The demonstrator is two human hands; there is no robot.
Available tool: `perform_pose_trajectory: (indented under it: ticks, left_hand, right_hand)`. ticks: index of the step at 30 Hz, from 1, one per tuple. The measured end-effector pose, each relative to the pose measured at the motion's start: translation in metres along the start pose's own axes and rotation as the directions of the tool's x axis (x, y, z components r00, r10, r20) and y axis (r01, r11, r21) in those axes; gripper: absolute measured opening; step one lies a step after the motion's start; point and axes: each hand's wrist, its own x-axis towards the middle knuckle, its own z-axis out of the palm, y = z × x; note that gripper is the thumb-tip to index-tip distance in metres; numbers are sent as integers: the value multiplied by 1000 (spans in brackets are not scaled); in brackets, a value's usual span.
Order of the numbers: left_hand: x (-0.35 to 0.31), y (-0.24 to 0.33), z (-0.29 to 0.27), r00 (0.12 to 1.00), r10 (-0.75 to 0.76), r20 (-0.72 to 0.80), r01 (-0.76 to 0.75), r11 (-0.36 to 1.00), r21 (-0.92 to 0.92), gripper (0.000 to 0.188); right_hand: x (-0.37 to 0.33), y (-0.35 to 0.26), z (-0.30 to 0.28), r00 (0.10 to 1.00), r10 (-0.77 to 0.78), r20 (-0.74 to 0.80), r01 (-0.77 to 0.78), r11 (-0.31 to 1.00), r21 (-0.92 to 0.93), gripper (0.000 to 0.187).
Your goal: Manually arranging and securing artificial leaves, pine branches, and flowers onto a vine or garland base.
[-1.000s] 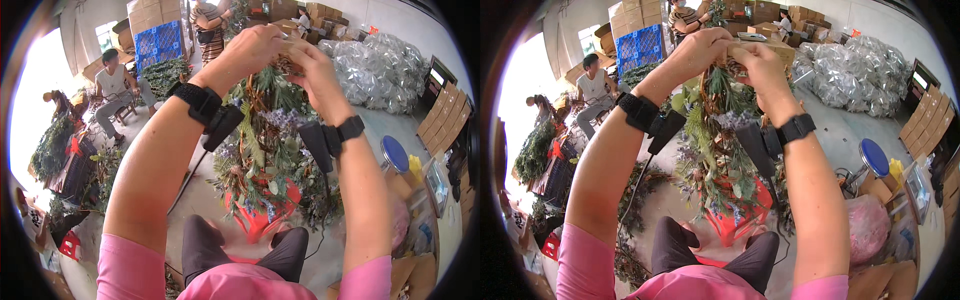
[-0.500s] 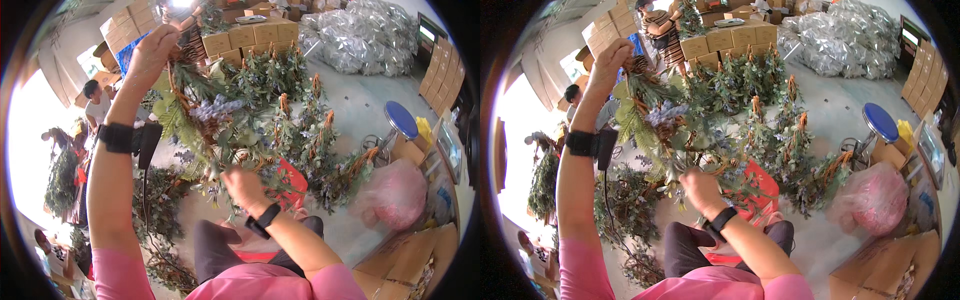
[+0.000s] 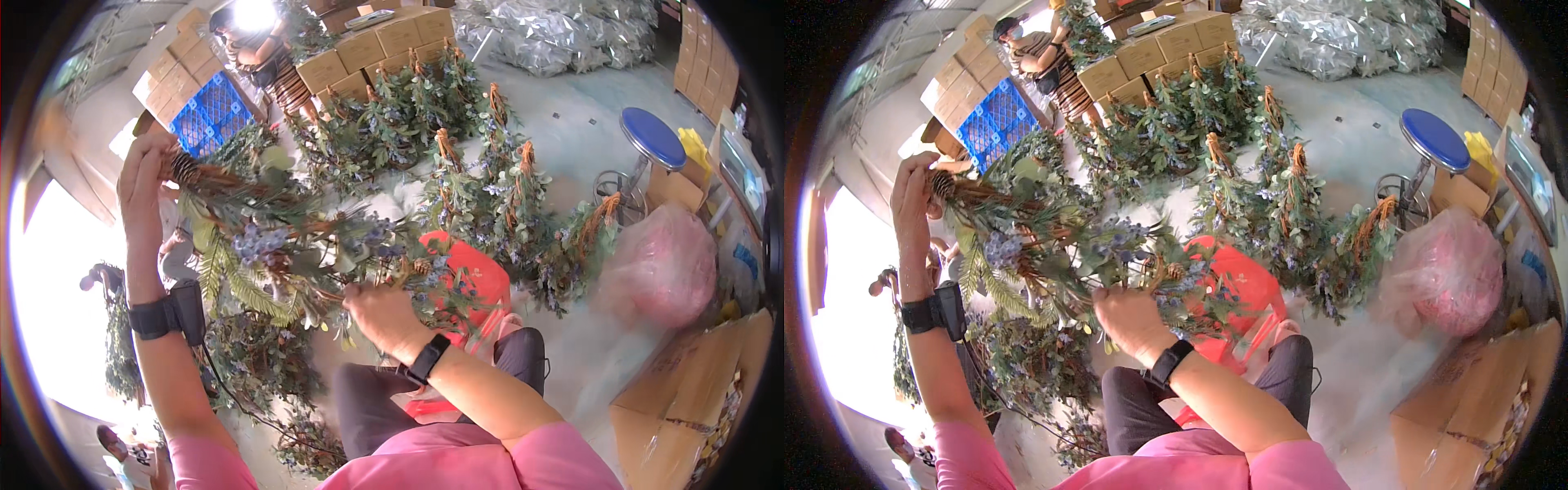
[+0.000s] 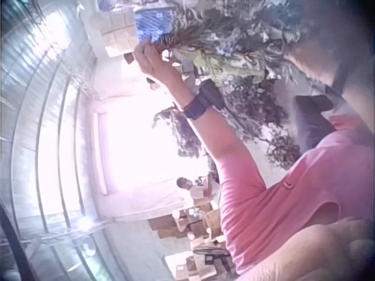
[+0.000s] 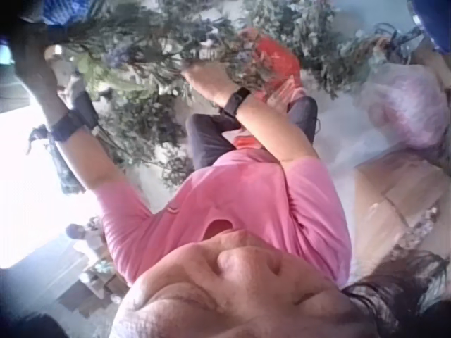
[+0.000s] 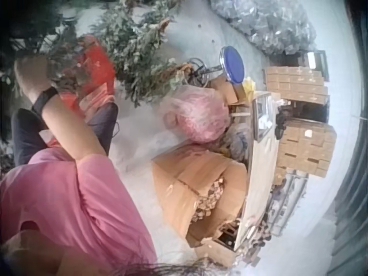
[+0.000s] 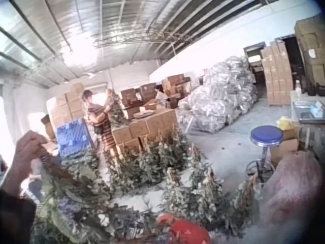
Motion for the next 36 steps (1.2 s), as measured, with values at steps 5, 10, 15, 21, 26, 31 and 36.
perform_pose_trajectory:
  ticks: [5,10,15,21,26,31,36]
  left_hand:
    - [-16,-4,0,977,13,-212,-26,998,-55,30]
    - [-31,-37,-52,994,-106,17,107,984,-146,39]
    - [-33,-46,-55,996,-50,-80,40,993,-115,36]
    - [-16,-63,-66,993,70,-92,-46,970,239,29]
    - [-2,-67,-48,984,86,-159,-60,984,166,23]
    - [18,-85,-44,946,323,-28,-287,874,393,21]
    - [41,-107,-54,879,468,96,-421,664,618,28]
  right_hand:
    - [-38,-3,-13,998,-37,-51,54,921,385,21]
    - [-69,51,-14,994,100,42,-109,926,362,13]
    - [-62,79,-13,961,273,-40,-247,916,316,12]
    - [-60,58,-7,950,-172,-261,153,984,-89,25]
    - [-63,61,0,959,-146,-242,122,986,-112,25]
    - [-43,67,8,962,-270,50,273,960,-59,22]
    - [-49,78,8,962,-216,167,254,933,-256,13]
